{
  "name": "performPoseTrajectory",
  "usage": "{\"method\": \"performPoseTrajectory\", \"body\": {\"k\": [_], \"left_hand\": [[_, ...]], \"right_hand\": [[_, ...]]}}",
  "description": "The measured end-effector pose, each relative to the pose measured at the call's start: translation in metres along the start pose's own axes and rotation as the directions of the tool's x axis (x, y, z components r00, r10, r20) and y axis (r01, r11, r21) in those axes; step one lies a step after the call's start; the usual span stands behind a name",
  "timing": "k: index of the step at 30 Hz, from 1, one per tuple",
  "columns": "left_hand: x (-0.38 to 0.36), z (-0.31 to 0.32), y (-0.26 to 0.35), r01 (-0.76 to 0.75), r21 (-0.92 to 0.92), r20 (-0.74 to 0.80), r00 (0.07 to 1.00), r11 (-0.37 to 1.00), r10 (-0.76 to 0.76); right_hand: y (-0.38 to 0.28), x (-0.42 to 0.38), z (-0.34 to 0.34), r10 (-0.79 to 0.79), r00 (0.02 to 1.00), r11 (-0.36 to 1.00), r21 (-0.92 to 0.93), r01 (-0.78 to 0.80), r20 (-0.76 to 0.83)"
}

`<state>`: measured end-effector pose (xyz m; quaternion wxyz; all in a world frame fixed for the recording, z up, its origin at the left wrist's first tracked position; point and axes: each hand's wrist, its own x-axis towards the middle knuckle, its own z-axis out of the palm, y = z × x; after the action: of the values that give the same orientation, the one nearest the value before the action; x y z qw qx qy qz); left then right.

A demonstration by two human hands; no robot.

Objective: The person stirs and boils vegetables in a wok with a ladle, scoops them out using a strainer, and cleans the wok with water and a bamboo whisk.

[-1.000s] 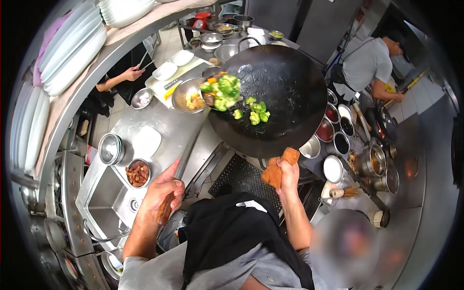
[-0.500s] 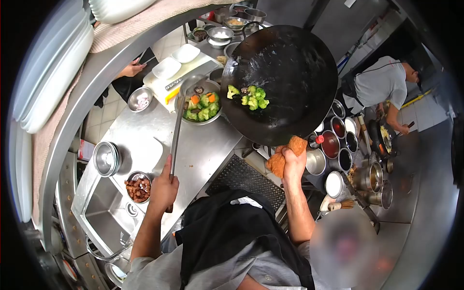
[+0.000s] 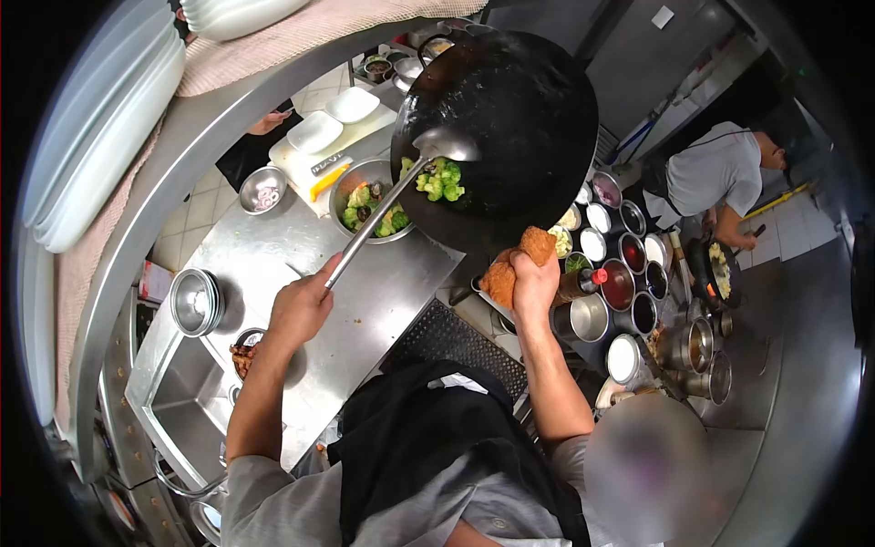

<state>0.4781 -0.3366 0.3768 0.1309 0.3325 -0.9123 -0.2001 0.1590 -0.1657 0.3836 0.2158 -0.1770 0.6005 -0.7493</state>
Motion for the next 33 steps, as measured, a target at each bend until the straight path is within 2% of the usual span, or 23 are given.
{"method": "performPoseTrajectory", "body": {"k": [1, 4, 5, 9, 12, 16, 19, 20, 22, 24, 26, 28, 29, 30, 32, 33], "left_hand": [[-0.002, -0.002, -0.007, -0.052, 0.045, -0.039, 0.998, 0.998, 0.054], [-0.023, -0.032, -0.02, -0.014, 0.186, 0.005, 1.0, 0.982, 0.013], [-0.029, -0.039, -0.023, -0.024, 0.238, -0.038, 0.999, 0.971, 0.034], [-0.056, -0.072, -0.026, 0.01, 0.314, -0.048, 0.999, 0.95, 0.005], [-0.063, -0.076, -0.026, 0.039, 0.292, -0.063, 0.998, 0.956, -0.021], [-0.052, -0.056, 0.003, 0.031, 0.023, -0.027, 0.999, 0.999, -0.03], [-0.039, -0.021, 0.042, 0.14, -0.283, 0.13, 0.986, 0.949, -0.107], [-0.036, 0.001, 0.054, 0.066, -0.362, 0.087, 0.996, 0.93, -0.037], [-0.029, 0.031, 0.094, 0.093, -0.529, 0.184, 0.983, 0.844, 0.007], [-0.027, 0.064, 0.128, 0.008, -0.638, 0.194, 0.969, 0.77, 0.151], [-0.026, 0.077, 0.164, -0.016, -0.663, 0.27, 0.928, 0.749, 0.259], [-0.029, 0.091, 0.207, -0.018, -0.69, 0.351, 0.866, 0.723, 0.356], [-0.031, 0.094, 0.226, -0.004, -0.7, 0.388, 0.837, 0.714, 0.385], [-0.032, 0.1, 0.238, 0.013, -0.706, 0.423, 0.809, 0.708, 0.407], [-0.042, 0.13, 0.257, -0.187, -0.663, 0.381, 0.749, 0.725, 0.542], [-0.051, 0.137, 0.276, -0.18, -0.675, 0.406, 0.72, 0.715, 0.564]], "right_hand": [[0.002, 0.003, 0.005, -0.011, 1.0, 1.0, -0.009, 0.011, -0.005], [0.009, 0.011, 0.018, -0.077, 0.997, 0.996, -0.045, 0.075, -0.027], [0.01, 0.013, 0.021, -0.095, 0.995, 0.994, -0.062, 0.093, -0.036], [0.016, 0.016, 0.021, -0.13, 0.989, 0.986, -0.113, 0.122, -0.067], [0.014, 0.014, 0.012, -0.138, 0.988, 0.985, -0.111, 0.13, -0.07], [0.004, 0.006, -0.012, -0.057, 0.992, 0.997, 0.045, 0.063, -0.116], [-0.016, -0.021, -0.047, 0.001, 0.985, 0.983, 0.18, 0.031, -0.174], [-0.03, -0.039, -0.059, 0.033, 0.987, 0.976, 0.22, 0.003, -0.159], [-0.049, -0.073, -0.089, 0.082, 0.968, 0.972, 0.233, -0.025, -0.239], [-0.056, -0.111, -0.128, 0.034, 0.935, 0.967, 0.247, 0.058, -0.354], [-0.07, -0.155, -0.172, 0.093, 0.898, 0.961, 0.273, 0.031, -0.43], [-0.089, -0.209, -0.205, 0.146, 0.809, 0.961, 0.277, 0.022, -0.57], [-0.083, -0.232, -0.227, 0.106, 0.767, 0.952, 0.287, 0.105, -0.633], [-0.086, -0.255, -0.242, 0.125, 0.722, 0.953, 0.285, 0.104, -0.681], [-0.086, -0.303, -0.279, 0.135, 0.641, 0.936, 0.31, 0.168, -0.756], [-0.078, -0.325, -0.3, 0.156, 0.609, 0.931, 0.322, 0.172, -0.778]]}}
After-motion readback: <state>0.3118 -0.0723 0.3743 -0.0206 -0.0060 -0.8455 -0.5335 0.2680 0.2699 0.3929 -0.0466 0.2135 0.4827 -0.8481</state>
